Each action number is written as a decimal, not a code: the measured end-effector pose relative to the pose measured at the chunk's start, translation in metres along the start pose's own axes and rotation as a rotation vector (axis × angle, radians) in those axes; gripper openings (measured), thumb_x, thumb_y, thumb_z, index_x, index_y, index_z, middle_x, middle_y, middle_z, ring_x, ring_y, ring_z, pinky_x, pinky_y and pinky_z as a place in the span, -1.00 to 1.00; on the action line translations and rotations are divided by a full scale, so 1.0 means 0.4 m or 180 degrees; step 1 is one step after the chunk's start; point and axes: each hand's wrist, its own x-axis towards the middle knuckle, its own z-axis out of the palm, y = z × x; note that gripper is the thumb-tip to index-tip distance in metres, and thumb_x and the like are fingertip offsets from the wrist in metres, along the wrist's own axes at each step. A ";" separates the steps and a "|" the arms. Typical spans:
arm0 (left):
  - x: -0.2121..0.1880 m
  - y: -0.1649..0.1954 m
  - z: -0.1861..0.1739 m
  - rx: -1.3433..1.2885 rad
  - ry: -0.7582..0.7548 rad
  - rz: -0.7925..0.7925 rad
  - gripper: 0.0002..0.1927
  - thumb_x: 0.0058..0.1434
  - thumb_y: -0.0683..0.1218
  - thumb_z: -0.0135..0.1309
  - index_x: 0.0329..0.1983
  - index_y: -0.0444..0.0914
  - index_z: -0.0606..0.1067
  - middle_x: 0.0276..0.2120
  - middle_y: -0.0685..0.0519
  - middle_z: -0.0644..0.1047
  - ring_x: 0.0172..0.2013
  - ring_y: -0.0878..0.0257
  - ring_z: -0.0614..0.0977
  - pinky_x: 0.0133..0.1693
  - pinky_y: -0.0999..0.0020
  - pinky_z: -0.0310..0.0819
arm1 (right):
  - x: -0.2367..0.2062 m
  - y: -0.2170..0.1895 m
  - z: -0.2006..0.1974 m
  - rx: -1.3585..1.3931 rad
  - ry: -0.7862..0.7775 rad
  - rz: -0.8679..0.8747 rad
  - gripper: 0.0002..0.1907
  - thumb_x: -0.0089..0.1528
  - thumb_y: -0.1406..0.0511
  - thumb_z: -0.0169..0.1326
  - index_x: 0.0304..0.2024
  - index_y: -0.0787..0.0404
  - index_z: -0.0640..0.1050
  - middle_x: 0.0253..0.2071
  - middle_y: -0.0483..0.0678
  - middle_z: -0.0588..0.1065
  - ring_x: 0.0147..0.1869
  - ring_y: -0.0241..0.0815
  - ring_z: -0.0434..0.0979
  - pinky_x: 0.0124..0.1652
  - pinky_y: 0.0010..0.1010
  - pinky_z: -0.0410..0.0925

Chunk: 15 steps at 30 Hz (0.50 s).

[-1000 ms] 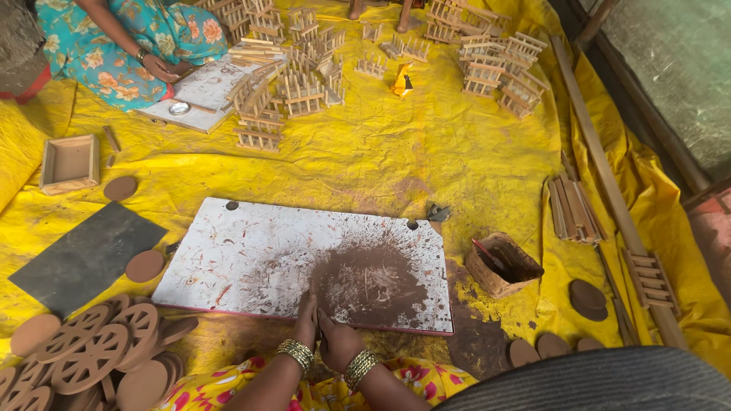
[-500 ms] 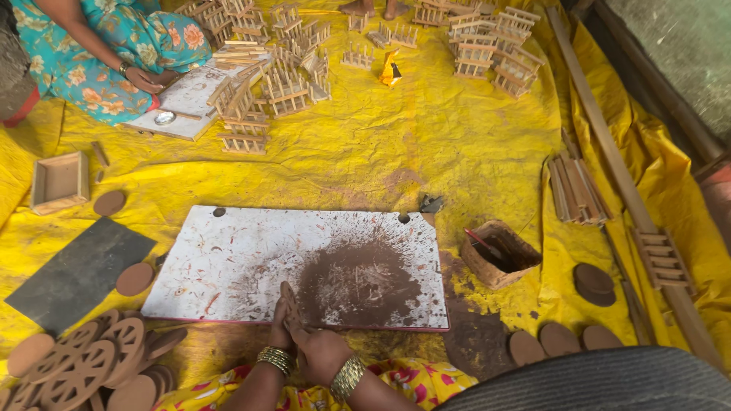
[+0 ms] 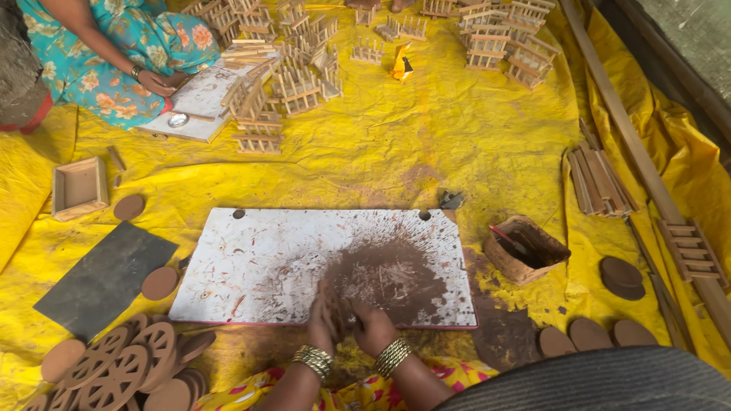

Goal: The person sits on the floor at a board dusted with clay powder and smooths the edges of flat clay wheel shapes, rubbing each one by hand and coating it with wet clay slip. Finished wheels are set onto a growing pile beside the board, and new uncoated wheels are picked up one at a time to repeat the process.

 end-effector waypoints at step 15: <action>-0.017 -0.033 0.045 0.0315 -0.0241 -0.0535 -0.08 0.23 0.40 -0.05 0.52 -0.17 0.12 0.41 -0.09 0.26 0.39 0.02 0.28 0.36 0.10 0.15 | -0.061 0.081 0.080 -0.1052 -0.1165 0.1360 -0.38 0.23 0.32 0.04 0.37 0.05 0.29 -0.23 0.24 0.59 -0.16 0.26 0.60 -0.19 0.05 0.48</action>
